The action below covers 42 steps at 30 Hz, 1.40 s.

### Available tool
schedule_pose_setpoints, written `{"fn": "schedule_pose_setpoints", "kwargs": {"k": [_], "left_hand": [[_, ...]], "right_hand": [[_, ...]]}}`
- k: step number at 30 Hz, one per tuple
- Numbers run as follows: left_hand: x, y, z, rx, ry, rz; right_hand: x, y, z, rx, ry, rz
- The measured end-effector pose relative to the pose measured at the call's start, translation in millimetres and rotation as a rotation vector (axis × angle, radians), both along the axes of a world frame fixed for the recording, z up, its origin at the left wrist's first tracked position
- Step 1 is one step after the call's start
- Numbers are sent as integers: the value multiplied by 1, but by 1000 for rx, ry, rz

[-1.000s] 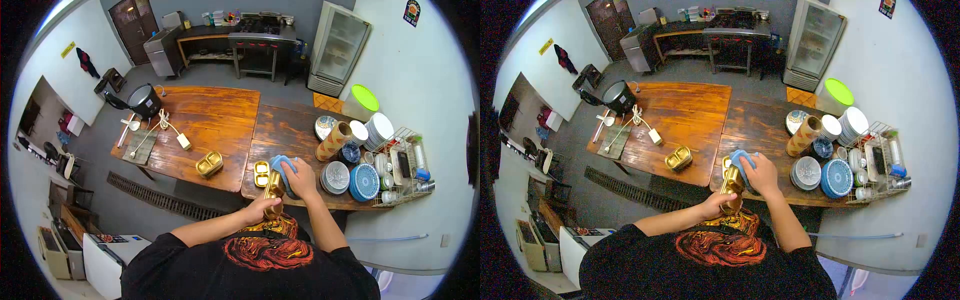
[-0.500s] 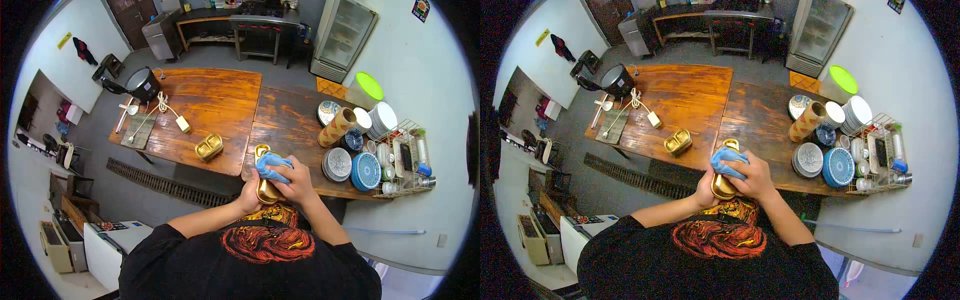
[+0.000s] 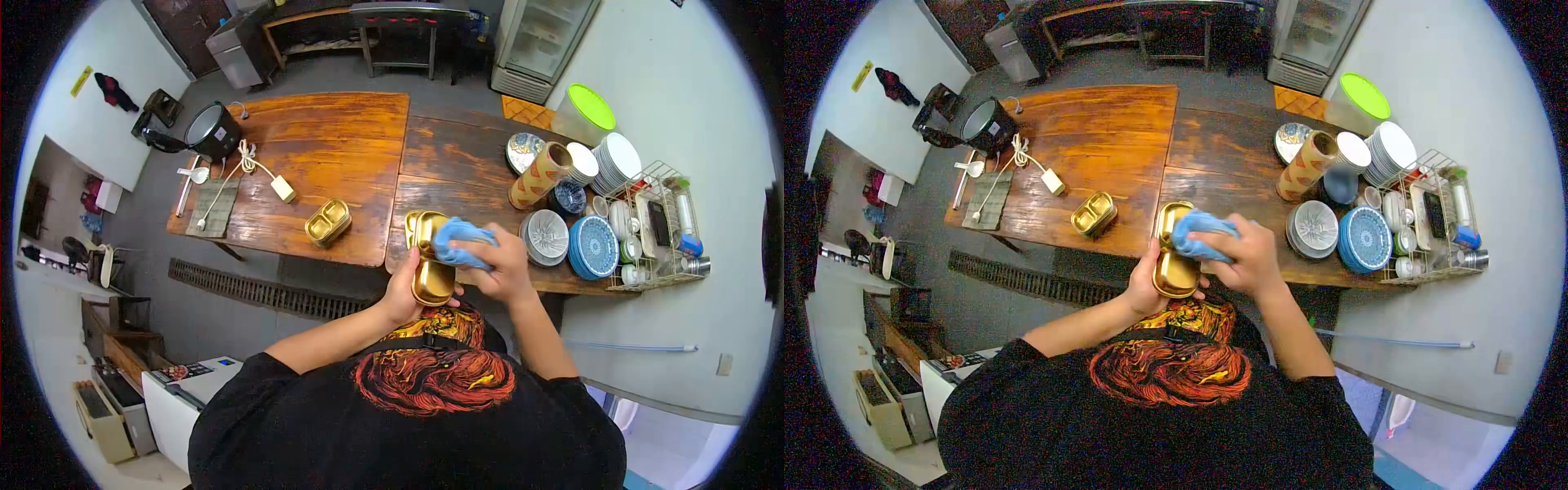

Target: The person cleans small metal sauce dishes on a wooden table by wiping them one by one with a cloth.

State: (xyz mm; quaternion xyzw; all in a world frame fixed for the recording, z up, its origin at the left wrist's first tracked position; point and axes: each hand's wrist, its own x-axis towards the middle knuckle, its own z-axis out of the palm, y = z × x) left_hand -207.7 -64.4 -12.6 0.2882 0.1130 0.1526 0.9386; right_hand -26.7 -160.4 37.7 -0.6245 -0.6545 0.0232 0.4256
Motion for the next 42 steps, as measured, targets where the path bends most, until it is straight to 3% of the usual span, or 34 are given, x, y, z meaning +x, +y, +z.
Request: {"fn": "schedule_pose_setpoints", "kwargs": {"k": [6,10,11,15,18,20,23,25,30,36,40,42], "left_hand": [[-4,2,2,29,-44,30],[-9,9,3,867,220,376],[-8,10,3,866,223,371],[7,14,-2,278,157,462],[11,14,-4,89,160,418],[13,15,-5,-96,163,378],[8,21,-26,-140,181,287],[4,26,-35,-193,192,212],[7,20,-28,-338,-54,-43],[18,0,-13,-371,160,79],[34,-17,-1,-259,349,194],[32,-20,-11,-265,322,146]], "right_hand": [[-6,6,-33,42,257,89],[18,-19,-40,-353,-179,-57],[18,-20,-43,-356,-175,-59],[26,-15,-59,49,312,-274],[13,0,-39,64,370,-245],[-3,9,-39,-68,204,-180],[-38,5,-30,7,185,-123],[-44,-5,-18,-59,-60,108],[-17,4,-31,266,-67,25],[13,5,-63,152,274,-334],[21,-18,-52,-38,109,-337],[0,-31,-33,34,-67,-202]]}}
